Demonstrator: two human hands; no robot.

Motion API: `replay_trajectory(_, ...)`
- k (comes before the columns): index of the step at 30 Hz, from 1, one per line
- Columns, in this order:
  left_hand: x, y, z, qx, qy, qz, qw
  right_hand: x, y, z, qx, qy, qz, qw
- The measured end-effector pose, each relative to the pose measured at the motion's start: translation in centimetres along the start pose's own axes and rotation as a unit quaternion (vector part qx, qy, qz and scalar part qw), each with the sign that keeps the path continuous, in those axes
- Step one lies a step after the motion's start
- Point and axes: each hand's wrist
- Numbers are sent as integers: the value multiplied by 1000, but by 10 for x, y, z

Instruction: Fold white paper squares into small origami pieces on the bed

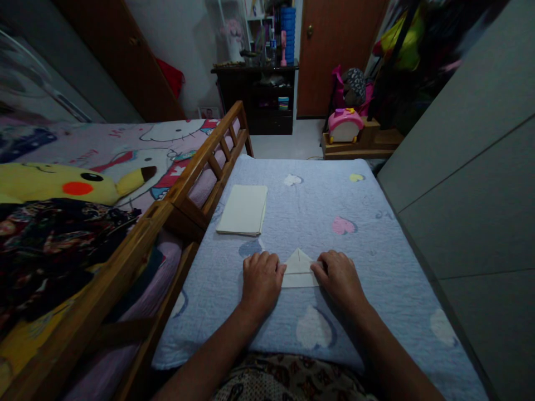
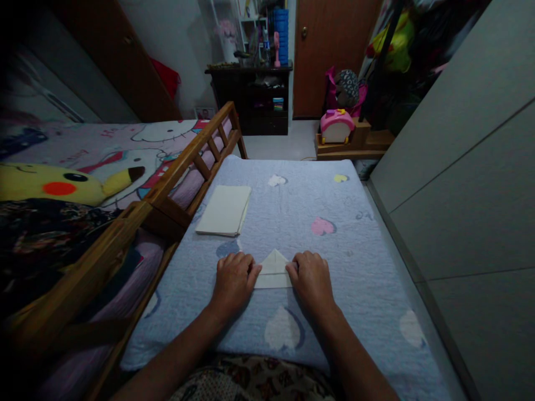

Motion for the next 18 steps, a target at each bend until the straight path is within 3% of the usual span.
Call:
replay_trajectory(5,0,-1,0,2,-2,1,1000,1,-3,4,24,-6,2,1000)
replay_trajectory(10,-4,-5,1,46,-30,35,998,-3,-5,10,104,-7,4,994)
replay_trajectory(12,-7,-6,1,58,-94,25,994,-5,-4,11,112,21,27,993)
replay_trajectory(16,-13,-6,-1,41,-264,-18,964,-10,-4,10,69,97,51,992)
replay_trajectory(18,-15,-5,-2,35,-312,-43,948,-13,-4,10,57,102,53,992)
Point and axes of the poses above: each hand's wrist, its own z-axis away from the middle knuckle, its own y-axis out of the back of the hand, x = y × z, and after that the axes turned 6 degrees about y, right-handed
